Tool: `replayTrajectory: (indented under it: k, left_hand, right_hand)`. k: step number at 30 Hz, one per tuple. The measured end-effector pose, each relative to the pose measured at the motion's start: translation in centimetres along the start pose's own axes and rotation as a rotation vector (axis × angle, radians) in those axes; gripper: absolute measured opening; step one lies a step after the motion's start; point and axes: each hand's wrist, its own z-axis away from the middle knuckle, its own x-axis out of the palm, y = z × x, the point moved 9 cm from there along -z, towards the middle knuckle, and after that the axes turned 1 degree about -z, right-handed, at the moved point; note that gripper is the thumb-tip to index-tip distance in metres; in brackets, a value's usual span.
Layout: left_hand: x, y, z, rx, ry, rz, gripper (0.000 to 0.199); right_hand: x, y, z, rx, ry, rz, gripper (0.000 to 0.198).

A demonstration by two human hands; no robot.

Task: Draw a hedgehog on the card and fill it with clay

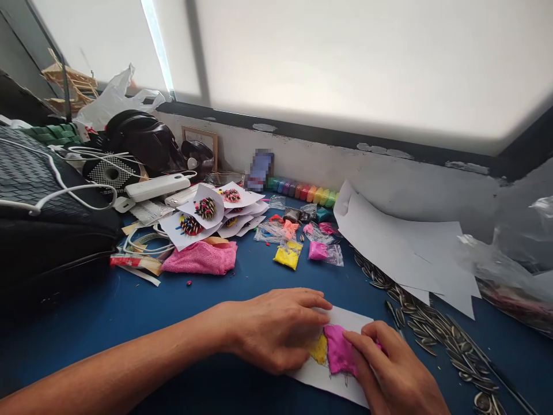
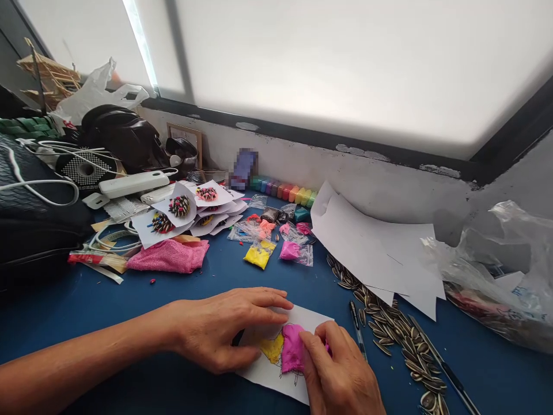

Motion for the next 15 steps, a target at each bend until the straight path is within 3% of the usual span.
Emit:
replayTrajectory:
  k: [4, 8, 15]
  left_hand:
    - [0.9, -0.3, -0.1, -0.019, -0.031, 0.018, 0.07]
    - [1.9, -0.5, -0.2, 0.013, -0.059, 0.022, 0.079]
    - [2.2, -0.6, -0.3, 0.038, -0.067, 0.009, 0.071]
  right_hand:
    - [-0.3, -0.1, 0.1, 0.007, -0.042, -0.048, 0.015]
    - [-1.1, -1.1, 0.1, -0.082, -0.041, -0.083, 0.017]
    - [-1.6, -2.8, 0.4, -0.168, -0.016, -0.005, 0.024]
